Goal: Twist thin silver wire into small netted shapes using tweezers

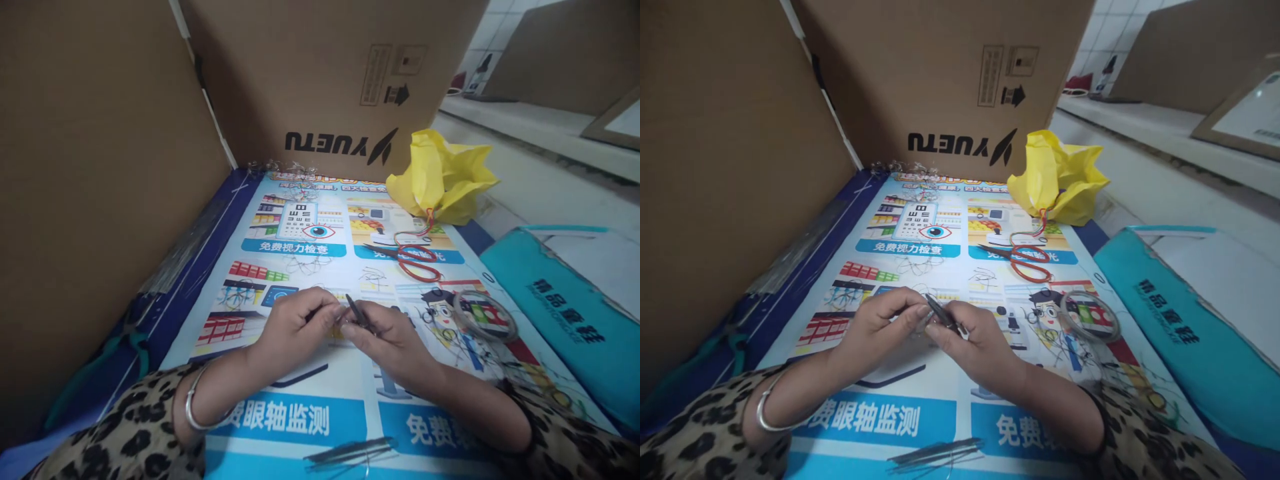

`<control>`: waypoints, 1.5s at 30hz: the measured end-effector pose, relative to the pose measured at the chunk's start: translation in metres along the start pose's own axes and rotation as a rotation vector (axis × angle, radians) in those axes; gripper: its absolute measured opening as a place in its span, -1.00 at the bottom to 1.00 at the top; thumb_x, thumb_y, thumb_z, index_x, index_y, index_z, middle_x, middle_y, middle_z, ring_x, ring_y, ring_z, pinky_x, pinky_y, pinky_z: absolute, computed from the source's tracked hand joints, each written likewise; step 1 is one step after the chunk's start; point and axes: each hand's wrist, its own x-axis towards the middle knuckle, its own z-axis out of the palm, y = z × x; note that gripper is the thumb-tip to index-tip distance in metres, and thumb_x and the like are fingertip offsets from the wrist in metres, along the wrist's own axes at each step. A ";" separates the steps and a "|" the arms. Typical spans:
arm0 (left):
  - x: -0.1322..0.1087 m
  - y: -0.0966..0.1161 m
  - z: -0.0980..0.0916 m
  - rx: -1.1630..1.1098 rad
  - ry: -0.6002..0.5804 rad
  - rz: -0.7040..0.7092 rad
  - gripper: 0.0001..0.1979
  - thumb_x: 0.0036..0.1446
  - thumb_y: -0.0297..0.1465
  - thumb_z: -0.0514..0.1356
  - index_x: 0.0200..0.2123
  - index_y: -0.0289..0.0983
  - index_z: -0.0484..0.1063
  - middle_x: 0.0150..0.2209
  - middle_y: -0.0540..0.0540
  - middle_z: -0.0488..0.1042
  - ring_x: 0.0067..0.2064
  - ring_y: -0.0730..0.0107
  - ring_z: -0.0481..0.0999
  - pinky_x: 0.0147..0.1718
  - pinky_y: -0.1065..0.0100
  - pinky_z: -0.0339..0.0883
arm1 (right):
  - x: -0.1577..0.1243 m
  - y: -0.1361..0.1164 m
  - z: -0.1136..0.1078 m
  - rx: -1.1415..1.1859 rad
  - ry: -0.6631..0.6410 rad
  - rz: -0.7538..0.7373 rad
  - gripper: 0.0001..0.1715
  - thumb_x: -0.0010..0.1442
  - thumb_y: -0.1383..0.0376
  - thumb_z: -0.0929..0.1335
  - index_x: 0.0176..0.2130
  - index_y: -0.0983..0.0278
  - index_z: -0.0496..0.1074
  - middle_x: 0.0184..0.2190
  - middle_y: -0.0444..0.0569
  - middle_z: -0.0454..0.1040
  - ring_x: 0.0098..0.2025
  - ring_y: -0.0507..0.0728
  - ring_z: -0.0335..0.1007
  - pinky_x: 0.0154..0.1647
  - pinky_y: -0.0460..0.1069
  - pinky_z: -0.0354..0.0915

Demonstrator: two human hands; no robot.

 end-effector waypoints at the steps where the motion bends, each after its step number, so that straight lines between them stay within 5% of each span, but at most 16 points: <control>1: 0.000 0.000 0.000 -0.011 -0.005 -0.007 -0.83 0.15 -0.40 0.10 -0.45 -0.31 0.43 -0.51 -0.02 0.46 -0.45 0.49 0.42 -0.46 0.46 0.28 | 0.001 -0.001 0.002 -0.016 0.015 -0.001 -0.72 0.14 0.14 0.27 -0.46 0.29 0.31 -0.59 -0.18 0.27 -0.51 -0.03 0.15 -0.50 -0.12 0.14; 7: -0.003 -0.004 0.003 -0.181 0.031 -0.115 -0.84 0.13 -0.35 0.14 -0.42 -0.31 0.43 -0.49 -0.04 0.44 -0.42 0.46 0.41 -0.43 0.44 0.29 | 0.001 0.000 0.007 0.052 0.063 0.026 -0.74 0.16 0.15 0.26 -0.42 0.29 0.33 -0.53 -0.16 0.31 -0.46 -0.01 0.20 -0.43 -0.11 0.18; 12: -0.006 -0.003 0.003 -0.210 0.176 -0.007 -0.87 0.12 -0.39 0.16 -0.41 -0.30 0.46 -0.37 -0.08 0.46 -0.27 0.41 0.45 -0.21 0.36 0.31 | -0.005 -0.001 0.006 0.213 0.058 0.036 -0.76 0.16 0.13 0.28 -0.34 0.26 0.36 -0.44 -0.13 0.36 -0.36 0.01 0.26 -0.32 -0.09 0.23; 15: -0.009 0.000 0.001 -0.298 0.205 -0.062 -0.85 0.17 -0.38 0.11 -0.33 -0.30 0.45 -0.28 -0.11 0.51 -0.23 0.38 0.50 -0.17 0.33 0.35 | -0.014 -0.002 0.007 0.306 0.084 0.068 -0.73 0.18 0.11 0.26 -0.27 0.25 0.37 -0.37 -0.09 0.40 -0.30 0.03 0.29 -0.24 -0.05 0.24; 20: -0.014 0.002 0.004 -0.419 0.222 -0.131 -0.86 0.20 -0.38 0.09 -0.34 -0.33 0.36 -0.27 -0.12 0.53 -0.29 0.39 0.56 -0.26 0.37 0.42 | -0.033 -0.004 0.016 0.551 -0.127 0.270 -0.59 0.23 0.05 0.18 -0.15 0.31 0.31 -0.50 -0.08 0.41 -0.45 0.03 0.33 -0.40 -0.04 0.23; 23: -0.016 0.001 0.007 -0.476 0.226 -0.138 -0.89 0.21 -0.39 0.07 -0.33 -0.32 0.29 -0.27 -0.11 0.54 -0.29 0.38 0.58 -0.28 0.38 0.45 | -0.039 -0.006 0.021 0.587 -0.256 0.395 -0.54 0.18 -0.01 0.21 -0.24 0.34 0.32 -0.55 -0.09 0.39 -0.55 0.02 0.33 -0.51 -0.06 0.20; 28: -0.021 -0.003 0.010 -0.396 0.185 -0.062 -0.91 0.22 -0.41 0.05 -0.29 -0.33 0.29 -0.25 -0.14 0.53 -0.27 0.36 0.59 -0.28 0.37 0.47 | -0.035 -0.006 0.025 0.550 -0.313 0.449 -0.50 0.13 -0.05 0.23 -0.43 0.34 0.30 -0.61 -0.10 0.37 -0.59 -0.01 0.31 -0.53 -0.08 0.17; 45: -0.023 -0.004 0.008 -0.097 0.149 0.122 -0.91 0.19 -0.52 0.06 -0.23 -0.32 0.32 -0.26 -0.12 0.55 -0.20 0.44 0.56 -0.22 0.42 0.44 | -0.032 0.004 0.028 0.526 -0.322 0.455 -0.52 0.15 -0.05 0.21 -0.46 0.31 0.26 -0.67 -0.16 0.33 -0.65 -0.03 0.26 -0.58 -0.10 0.15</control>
